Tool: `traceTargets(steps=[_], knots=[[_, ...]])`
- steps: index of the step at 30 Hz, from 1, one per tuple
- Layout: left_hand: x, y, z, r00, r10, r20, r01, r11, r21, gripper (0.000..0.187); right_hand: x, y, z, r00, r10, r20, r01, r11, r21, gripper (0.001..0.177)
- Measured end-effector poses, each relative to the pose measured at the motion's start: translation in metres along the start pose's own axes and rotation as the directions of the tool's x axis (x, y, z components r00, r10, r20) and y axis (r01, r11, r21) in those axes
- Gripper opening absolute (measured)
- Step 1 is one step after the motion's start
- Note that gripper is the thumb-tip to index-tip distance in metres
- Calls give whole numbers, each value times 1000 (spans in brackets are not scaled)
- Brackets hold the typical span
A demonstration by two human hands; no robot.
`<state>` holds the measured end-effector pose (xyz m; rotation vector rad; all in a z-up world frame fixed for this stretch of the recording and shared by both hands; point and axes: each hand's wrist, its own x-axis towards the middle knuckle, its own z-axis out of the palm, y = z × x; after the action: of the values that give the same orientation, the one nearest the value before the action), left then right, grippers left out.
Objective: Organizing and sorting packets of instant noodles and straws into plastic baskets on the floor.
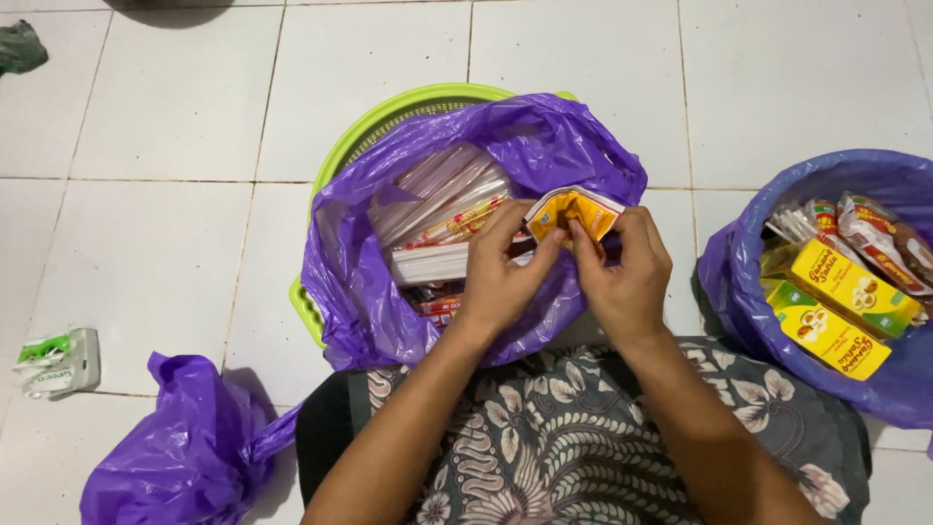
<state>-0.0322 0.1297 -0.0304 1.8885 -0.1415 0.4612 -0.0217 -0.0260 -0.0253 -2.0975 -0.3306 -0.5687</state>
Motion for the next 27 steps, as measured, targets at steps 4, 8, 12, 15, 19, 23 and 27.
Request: traceTargets(steps=[4, 8, 12, 15, 19, 23, 27], knots=[[2, 21, -1, 993, -37, 112, 72, 943, -326, 40, 0, -9, 0, 999, -43, 33, 43, 999, 8, 29], [-4, 1, 10, 988, -68, 135, 103, 957, -273, 47, -4, -15, 3, 972, -112, 205, 113, 994, 6, 47], [0, -25, 10, 976, -215, 45, 216, 903, -371, 31, -2, -19, 3, 944, -212, 252, 186, 975, 123, 44], [8, -28, -1, 956, -291, 43, 272, 817, -509, 29, 1, -17, -5, 942, -125, 312, 62, 977, 206, 31], [13, -11, -16, 959, -282, 18, 268, 886, -379, 30, 5, -19, -15, 966, -66, 251, 11, 976, 217, 31], [6, 6, -16, 947, -193, 256, 221, 971, -88, 22, 10, -26, -23, 984, -112, 140, 76, 968, 239, 38], [-6, 16, -4, 908, -17, 418, 33, 999, -30, 33, 12, -21, -21, 979, -36, 200, -1, 983, 184, 32]])
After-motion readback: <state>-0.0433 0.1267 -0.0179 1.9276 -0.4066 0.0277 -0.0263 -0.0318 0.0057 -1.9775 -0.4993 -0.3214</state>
